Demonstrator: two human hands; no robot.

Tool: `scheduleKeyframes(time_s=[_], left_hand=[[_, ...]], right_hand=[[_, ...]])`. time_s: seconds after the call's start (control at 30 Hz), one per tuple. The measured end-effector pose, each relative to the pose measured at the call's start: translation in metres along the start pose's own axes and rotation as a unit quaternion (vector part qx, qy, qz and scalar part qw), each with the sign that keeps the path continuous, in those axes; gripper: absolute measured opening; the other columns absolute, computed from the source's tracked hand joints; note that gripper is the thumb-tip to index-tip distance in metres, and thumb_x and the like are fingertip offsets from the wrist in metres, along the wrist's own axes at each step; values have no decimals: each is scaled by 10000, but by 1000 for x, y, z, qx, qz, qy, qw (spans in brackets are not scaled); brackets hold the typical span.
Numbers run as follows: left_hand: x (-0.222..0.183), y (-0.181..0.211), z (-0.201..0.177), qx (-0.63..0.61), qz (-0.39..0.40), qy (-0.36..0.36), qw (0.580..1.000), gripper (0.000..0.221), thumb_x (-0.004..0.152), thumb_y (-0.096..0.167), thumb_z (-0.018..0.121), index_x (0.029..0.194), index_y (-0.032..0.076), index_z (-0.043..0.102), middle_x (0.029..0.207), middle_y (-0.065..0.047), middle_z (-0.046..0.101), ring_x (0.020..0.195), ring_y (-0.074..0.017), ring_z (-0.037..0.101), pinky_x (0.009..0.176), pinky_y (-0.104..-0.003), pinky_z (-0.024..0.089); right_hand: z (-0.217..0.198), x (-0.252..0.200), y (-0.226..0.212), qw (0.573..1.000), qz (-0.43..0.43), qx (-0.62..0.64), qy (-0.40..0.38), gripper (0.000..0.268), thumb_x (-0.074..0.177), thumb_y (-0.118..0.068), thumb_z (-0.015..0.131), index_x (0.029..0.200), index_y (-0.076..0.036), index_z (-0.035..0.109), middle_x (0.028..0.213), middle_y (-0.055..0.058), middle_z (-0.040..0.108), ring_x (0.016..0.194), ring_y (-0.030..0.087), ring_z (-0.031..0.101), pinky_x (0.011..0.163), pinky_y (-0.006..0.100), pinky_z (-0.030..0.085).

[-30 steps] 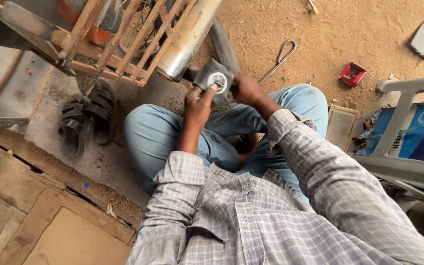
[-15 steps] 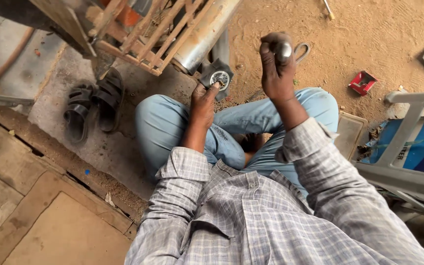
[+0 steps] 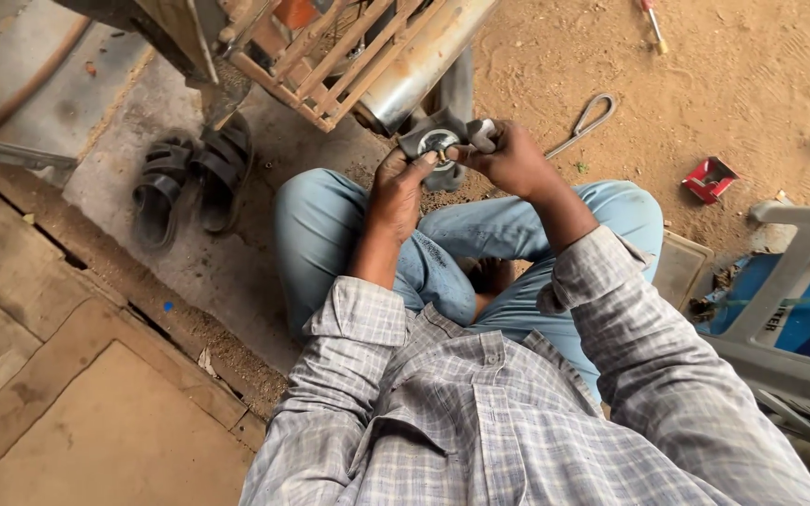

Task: The person sits on the ground beside an auto-rickshaw wheel hub and uses a long metal pry bar to press a bearing into the hub, repeatedly levering it against the vehicle frame. They reposition the hub and bearing by hand between levering motions and finally handle the pressed bearing with their fingers.

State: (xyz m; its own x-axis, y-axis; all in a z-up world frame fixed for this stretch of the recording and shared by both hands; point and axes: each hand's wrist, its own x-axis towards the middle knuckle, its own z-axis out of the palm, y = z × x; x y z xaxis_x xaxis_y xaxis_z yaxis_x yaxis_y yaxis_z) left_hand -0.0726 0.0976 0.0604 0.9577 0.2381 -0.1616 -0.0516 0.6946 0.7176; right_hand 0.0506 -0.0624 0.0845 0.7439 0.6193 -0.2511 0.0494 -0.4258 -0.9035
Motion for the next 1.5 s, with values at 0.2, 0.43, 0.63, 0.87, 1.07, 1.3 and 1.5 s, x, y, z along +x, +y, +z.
scheduleKeyframes(time_s=[0.2,0.43,0.63,0.87,1.07,1.3,1.5], left_hand=[[-1,8,2,23,-2,-17,1000,332,948,186,741,1238,39,674,1076,-55,743,942,-143,692,793,-328,609],[1,2,-3,69,20,-5,997,314,894,80,828,1180,46,703,1041,-37,739,900,-117,693,753,-306,612],[-1,-6,1,134,65,17,989,284,896,70,840,1136,17,696,1027,-42,731,886,-114,680,771,-290,601],[2,0,8,199,42,24,979,329,862,89,841,1140,27,677,1021,-39,735,889,-111,696,790,-275,620],[3,2,1,158,-14,-29,987,346,902,171,777,1206,62,651,1087,-54,727,1006,-137,695,892,-316,614],[16,-32,-19,-19,-52,23,998,315,971,125,721,1268,38,661,1144,-46,707,1035,-167,651,925,-335,525],[16,-31,-13,-54,-85,17,995,313,959,118,720,1248,7,668,1148,-82,722,1035,-206,690,923,-388,580]], right_hand=[[8,16,31,974,-56,214,-54,416,956,-43,811,849,-81,411,852,-65,547,897,54,623,861,260,582],[15,7,9,979,2,201,-40,160,939,-44,703,1093,-35,659,817,3,659,657,91,591,560,248,492],[17,4,7,969,-58,230,-74,209,912,16,709,1111,-5,651,939,24,689,767,106,640,642,264,546],[15,3,13,974,-44,218,-51,129,988,-55,695,1107,-24,655,945,13,694,791,88,633,693,255,547],[6,0,13,959,-50,264,-93,137,959,-93,736,1050,-16,668,906,24,683,762,102,630,671,257,528],[7,11,47,966,-26,249,-71,209,874,-11,740,1069,-14,666,893,34,679,750,124,640,630,269,491],[6,5,45,952,-21,297,-75,231,883,10,750,1095,-20,664,909,28,679,765,124,638,666,277,532]])
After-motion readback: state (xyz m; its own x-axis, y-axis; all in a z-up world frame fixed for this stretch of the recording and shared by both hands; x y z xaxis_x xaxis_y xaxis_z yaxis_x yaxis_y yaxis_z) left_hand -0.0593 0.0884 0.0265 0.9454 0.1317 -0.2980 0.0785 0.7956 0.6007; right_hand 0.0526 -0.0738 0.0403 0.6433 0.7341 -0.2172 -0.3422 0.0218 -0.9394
